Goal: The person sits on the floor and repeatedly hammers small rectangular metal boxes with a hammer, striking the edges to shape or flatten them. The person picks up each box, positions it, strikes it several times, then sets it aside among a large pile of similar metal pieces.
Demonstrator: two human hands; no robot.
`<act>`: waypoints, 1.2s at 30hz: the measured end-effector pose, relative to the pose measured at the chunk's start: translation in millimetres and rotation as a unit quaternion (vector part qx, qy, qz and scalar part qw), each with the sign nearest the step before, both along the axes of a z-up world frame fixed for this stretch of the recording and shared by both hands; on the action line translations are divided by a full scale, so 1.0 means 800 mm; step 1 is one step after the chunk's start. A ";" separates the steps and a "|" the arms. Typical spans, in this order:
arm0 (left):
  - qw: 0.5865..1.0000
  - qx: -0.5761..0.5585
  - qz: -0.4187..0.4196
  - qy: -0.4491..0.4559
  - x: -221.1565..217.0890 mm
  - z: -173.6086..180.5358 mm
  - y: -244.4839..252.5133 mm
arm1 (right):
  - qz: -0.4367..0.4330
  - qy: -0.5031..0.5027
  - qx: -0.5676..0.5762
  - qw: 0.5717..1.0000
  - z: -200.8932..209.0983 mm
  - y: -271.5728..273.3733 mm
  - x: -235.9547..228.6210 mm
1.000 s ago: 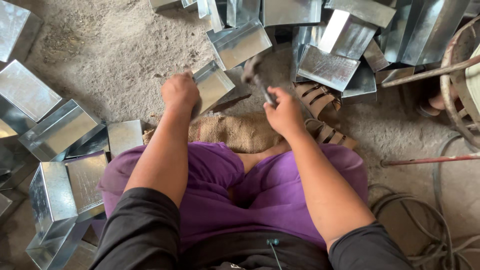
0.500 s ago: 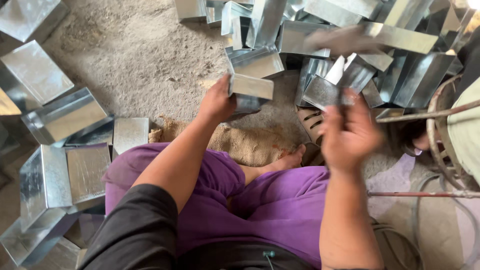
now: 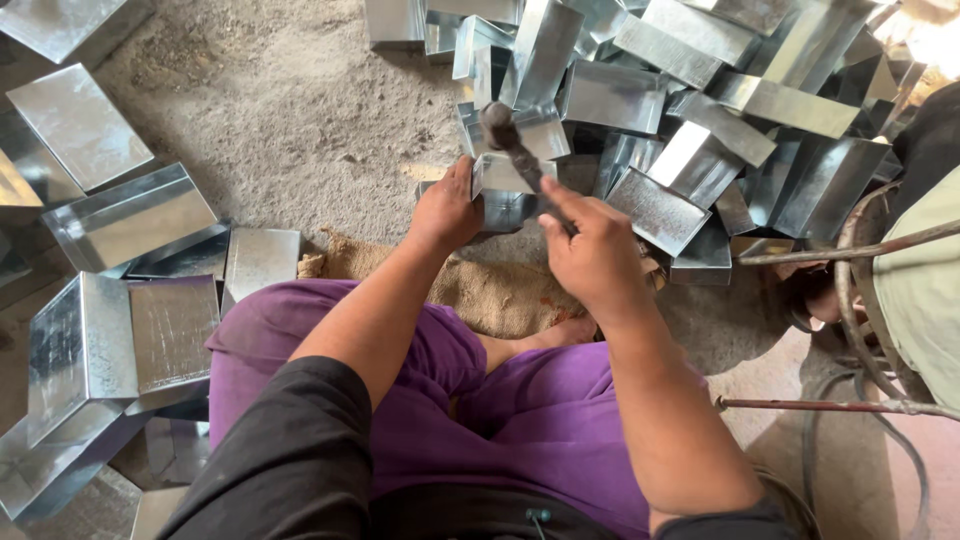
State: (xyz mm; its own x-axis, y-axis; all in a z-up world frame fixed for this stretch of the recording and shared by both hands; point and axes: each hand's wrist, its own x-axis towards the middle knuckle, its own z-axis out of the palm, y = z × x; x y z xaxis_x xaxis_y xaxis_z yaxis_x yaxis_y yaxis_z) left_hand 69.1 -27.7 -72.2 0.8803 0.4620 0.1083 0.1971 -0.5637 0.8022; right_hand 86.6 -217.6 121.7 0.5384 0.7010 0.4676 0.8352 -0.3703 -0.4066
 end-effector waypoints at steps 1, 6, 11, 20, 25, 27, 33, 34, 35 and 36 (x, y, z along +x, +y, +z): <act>1.000 0.001 0.000 0.007 0.002 0.000 -0.001 | -0.015 0.006 -0.019 1.000 0.000 -0.001 0.000; 0.999 0.008 0.009 -0.031 -0.001 -0.005 -0.005 | 0.025 0.130 0.225 0.965 0.029 -0.017 -0.015; 0.999 0.008 0.006 -0.039 0.004 -0.008 -0.001 | 0.020 0.123 0.289 0.949 0.032 -0.035 -0.028; 1.000 0.000 -0.001 -0.016 -0.004 -0.004 -0.002 | 0.004 -0.026 0.058 0.998 -0.040 0.000 0.005; 0.999 0.040 0.022 -0.010 -0.016 0.042 0.022 | 0.003 0.183 0.264 0.947 -0.008 -0.045 -0.004; 0.980 0.191 -0.008 -0.046 -0.017 0.059 0.036 | -0.014 0.175 0.302 0.937 -0.001 -0.073 -0.002; 0.921 0.371 -0.068 0.100 -0.016 0.063 0.025 | -0.070 0.109 0.305 0.944 -0.032 -0.108 -0.001; 0.924 0.363 -0.066 0.100 -0.016 0.061 0.025 | -0.084 0.114 0.288 0.947 -0.043 -0.099 0.000; 0.925 0.361 -0.065 0.099 -0.016 0.060 0.025 | -0.096 0.119 0.272 0.950 -0.053 -0.092 0.002; 0.926 0.359 -0.065 0.098 -0.016 0.058 0.024 | -0.104 0.100 0.217 0.965 -0.063 -0.084 0.003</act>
